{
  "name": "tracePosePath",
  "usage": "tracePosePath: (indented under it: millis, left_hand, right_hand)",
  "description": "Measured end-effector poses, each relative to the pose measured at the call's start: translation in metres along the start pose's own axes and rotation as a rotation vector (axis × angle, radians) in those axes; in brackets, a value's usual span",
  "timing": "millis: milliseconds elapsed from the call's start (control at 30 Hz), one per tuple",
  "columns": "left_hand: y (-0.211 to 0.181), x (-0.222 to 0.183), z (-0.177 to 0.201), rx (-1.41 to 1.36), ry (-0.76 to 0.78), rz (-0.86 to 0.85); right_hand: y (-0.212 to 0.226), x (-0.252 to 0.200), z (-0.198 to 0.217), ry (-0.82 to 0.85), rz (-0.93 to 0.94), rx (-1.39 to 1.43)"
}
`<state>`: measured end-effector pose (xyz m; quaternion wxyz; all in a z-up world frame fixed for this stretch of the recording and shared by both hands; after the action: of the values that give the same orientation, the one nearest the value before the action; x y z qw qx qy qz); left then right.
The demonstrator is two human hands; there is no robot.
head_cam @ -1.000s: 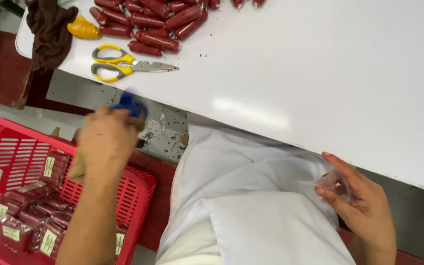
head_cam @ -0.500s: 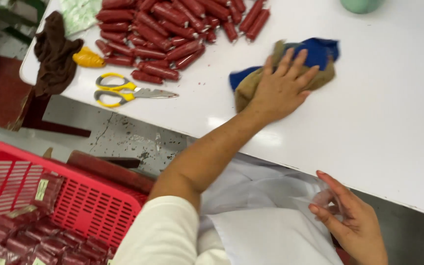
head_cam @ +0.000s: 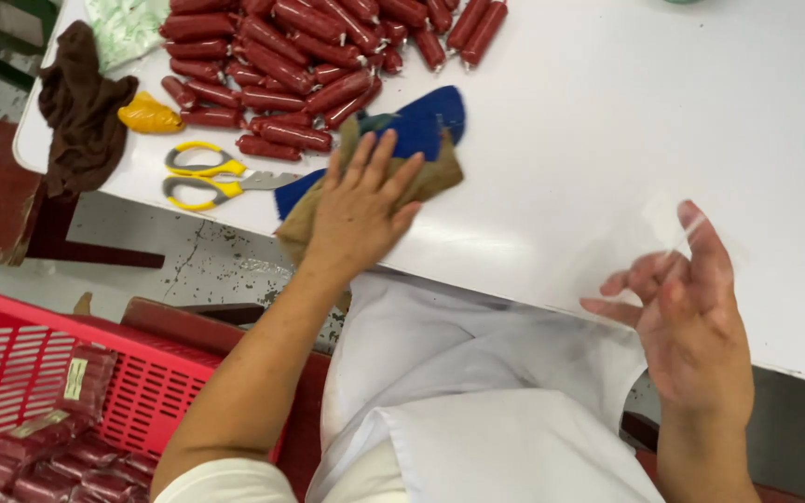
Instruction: The person places small sausages into clear plastic bags, folds the bags closed, and applies labels to the packages. The person repeats this process multiple times, stacking the finished packages on the table.
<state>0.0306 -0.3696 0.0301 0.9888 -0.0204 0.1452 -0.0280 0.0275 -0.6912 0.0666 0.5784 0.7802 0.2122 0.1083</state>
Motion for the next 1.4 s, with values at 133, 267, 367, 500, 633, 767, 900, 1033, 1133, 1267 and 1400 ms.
tracePosePath:
  millis: [133,267,367,500,633,767,900,1033,1133,1267,1400]
  left_hand:
    - [-0.008,-0.032,0.021,-0.115,-0.447,-0.121]
    - [-0.079,-0.036,0.004,-1.455,-0.285,-0.375]
    - [-0.180,-0.029,-0.033,-2.479,0.689,-0.576]
    - [-0.202,0.002,-0.034,-2.194,0.559,-0.251]
    - [-0.181,0.028,-0.030,-1.726,0.194,0.092]
    - [-0.170,0.048,0.003,-1.322,0.205,-0.048]
    - [-0.078,0.144,0.050,-0.674,-0.478,-0.071]
    - [-0.008,0.219,0.052,-0.194,-0.471,0.079]
    - [-0.019,0.242,0.027,-0.026,-0.710,-0.001]
    - [-0.100,0.166,0.020,-0.061,-0.692,-0.111]
    - [-0.126,0.119,0.006,-0.257,-0.454,-0.273]
  right_hand:
    - [0.003,0.012,-0.009,-0.107,0.017,0.161]
    - [0.024,0.023,-0.013,-0.196,0.080,0.122]
    - [0.028,0.027,0.008,-0.350,0.075,0.143]
    - [0.013,0.031,0.062,-0.381,0.108,-0.134]
    - [0.053,0.007,0.043,-0.496,0.348,-1.252]
    - [0.012,0.029,0.032,-0.350,0.176,-1.443]
    - [-0.060,0.045,0.048,-0.056,-0.175,-1.611]
    - [-0.052,0.038,0.041,-0.044,-0.007,-1.480]
    - [-0.026,0.028,0.025,-0.101,0.322,-1.459]
    - [-0.021,0.030,0.024,-0.231,0.292,-1.365]
    - [-0.058,0.049,0.046,-0.152,0.115,-1.333]
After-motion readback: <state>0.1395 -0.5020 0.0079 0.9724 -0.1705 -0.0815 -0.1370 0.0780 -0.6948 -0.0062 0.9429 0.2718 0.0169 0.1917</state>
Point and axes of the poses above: each hand's wrist, its own x-axis towards the middle knuckle, its own z-axis out of the back of the hand, y = z × x, the point moved 10 cm from there along x, towards the middle knuckle, and after that the axes turned 8 degrees about y, right-handed, at the moved point
